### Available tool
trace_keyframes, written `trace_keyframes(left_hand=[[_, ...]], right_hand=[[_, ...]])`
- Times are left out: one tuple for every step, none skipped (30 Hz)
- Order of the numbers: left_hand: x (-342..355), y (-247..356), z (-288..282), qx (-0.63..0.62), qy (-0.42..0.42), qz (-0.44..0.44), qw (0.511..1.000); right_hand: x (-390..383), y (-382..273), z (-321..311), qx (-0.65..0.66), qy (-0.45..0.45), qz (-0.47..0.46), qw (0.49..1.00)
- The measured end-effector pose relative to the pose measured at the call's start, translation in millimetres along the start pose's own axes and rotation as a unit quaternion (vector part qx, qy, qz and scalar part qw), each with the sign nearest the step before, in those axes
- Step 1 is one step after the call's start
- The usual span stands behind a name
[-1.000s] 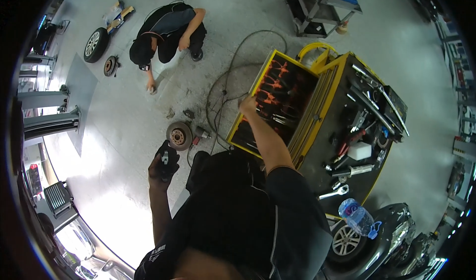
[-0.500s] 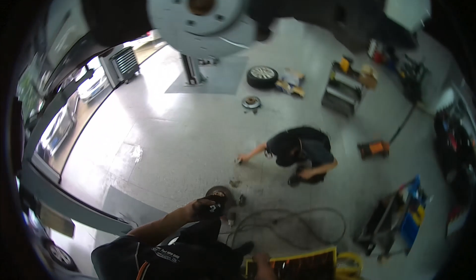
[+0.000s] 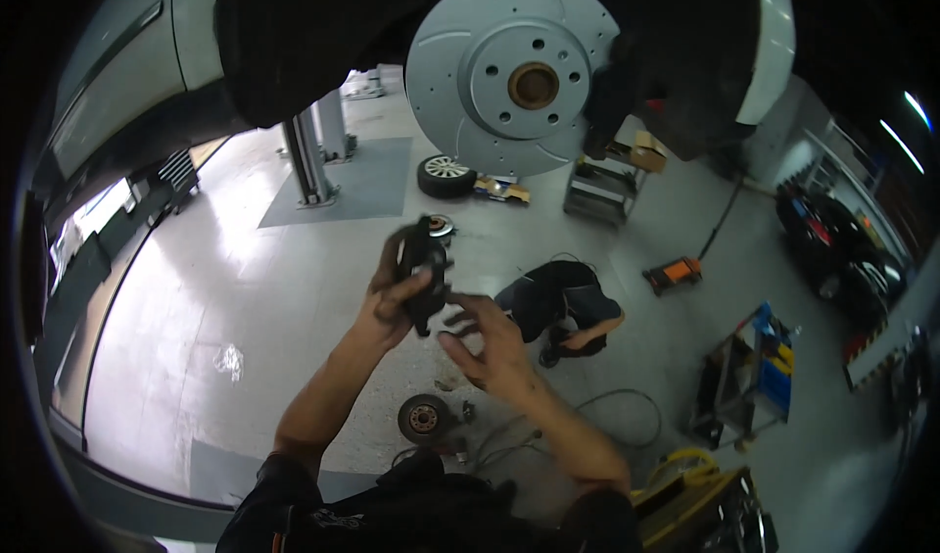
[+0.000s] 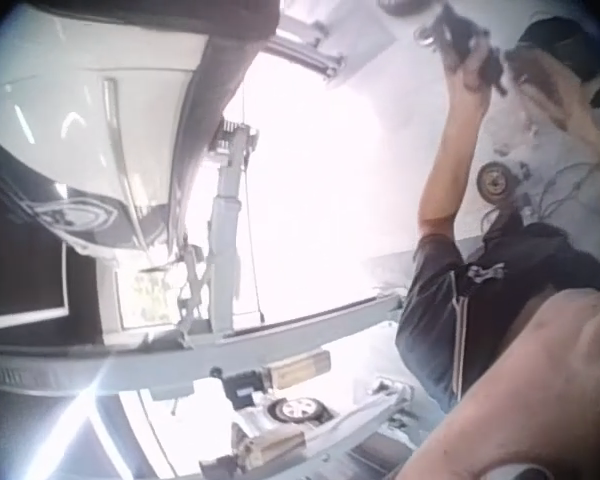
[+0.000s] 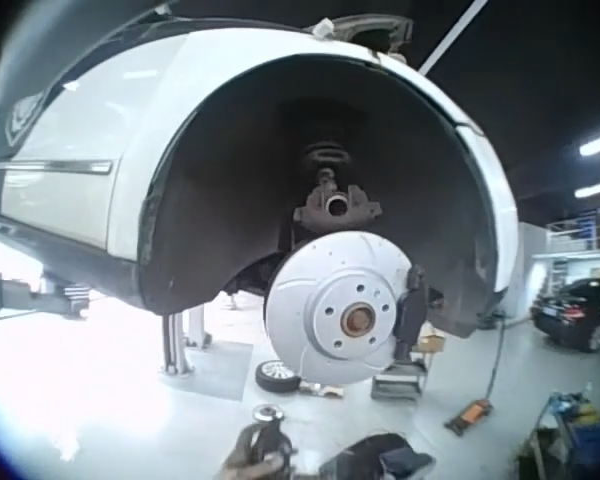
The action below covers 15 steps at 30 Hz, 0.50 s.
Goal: The recorder is shown replacing brake pads on a vehicle, which involves using tools to remove and install the pads into the caliper.
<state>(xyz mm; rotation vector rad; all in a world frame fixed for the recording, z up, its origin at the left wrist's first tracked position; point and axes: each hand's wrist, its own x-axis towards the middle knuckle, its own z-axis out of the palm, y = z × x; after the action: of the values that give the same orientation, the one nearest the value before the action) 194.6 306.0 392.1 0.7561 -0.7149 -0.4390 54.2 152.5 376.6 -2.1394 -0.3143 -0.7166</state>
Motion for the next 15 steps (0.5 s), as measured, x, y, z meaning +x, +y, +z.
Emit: trace_keyframes(left_hand=[[12, 21, 13, 0.009, 0.022, -0.003, 1.000], [24, 42, 26, 0.006, 0.015, 0.026, 1.000], [36, 60, 40, 0.014, 0.025, 0.037, 0.999], [47, 78, 52, 0.019, 0.023, 0.059, 0.998], [57, 94, 63, 0.033, 0.025, 0.049, 0.998], [70, 109, 73, 0.054, 0.020, 0.062, 0.996], [85, 123, 83, 0.074, 0.015, 0.077, 0.994], [99, 137, 93, 0.097, 0.025, 0.063, 0.993], [109, 155, 97, 0.058, 0.002, 0.045, 0.997], [120, 173, 100, 0.020, -0.007, -0.004, 1.000], [132, 189, 106, -0.015, -0.036, 0.012, 0.999], [140, 205, 112, -0.040, -0.049, 0.053, 0.997], [154, 220, 119, -0.011, -0.045, 0.059, 0.997], [166, 236, 126, 0.018, -0.042, 0.071, 0.996], [178, 250, 133, 0.041, -0.077, 0.084, 0.993]], right_hand=[[23, -36, 3, 0.020, -0.002, -0.016, 1.000], [44, -66, 6, -0.091, 0.038, -0.075, 0.992], [63, -88, 8, -0.121, 0.079, -0.079, 0.986], [80, -106, 9, -0.148, 0.120, -0.066, 0.979], [93, -120, 5, -0.173, 0.138, -0.068, 0.973], [105, -132, -1, -0.192, 0.163, -0.060, 0.966], [122, -139, -12, -0.217, 0.175, -0.020, 0.960], [135, -148, -28, -0.272, 0.197, -0.073, 0.939], [153, -156, -43, -0.284, 0.245, -0.126, 0.918], [168, -165, -63, -0.299, 0.252, -0.117, 0.913], [186, -174, -86, -0.243, 0.264, -0.045, 0.933], [203, -183, -109, -0.094, 0.243, -0.036, 0.965], [211, -194, -137, -0.013, 0.203, 0.004, 0.979], [226, -201, -153, -0.008, 0.221, 0.029, 0.975], [242, -205, -168, 0.014, 0.225, 0.018, 0.974]])
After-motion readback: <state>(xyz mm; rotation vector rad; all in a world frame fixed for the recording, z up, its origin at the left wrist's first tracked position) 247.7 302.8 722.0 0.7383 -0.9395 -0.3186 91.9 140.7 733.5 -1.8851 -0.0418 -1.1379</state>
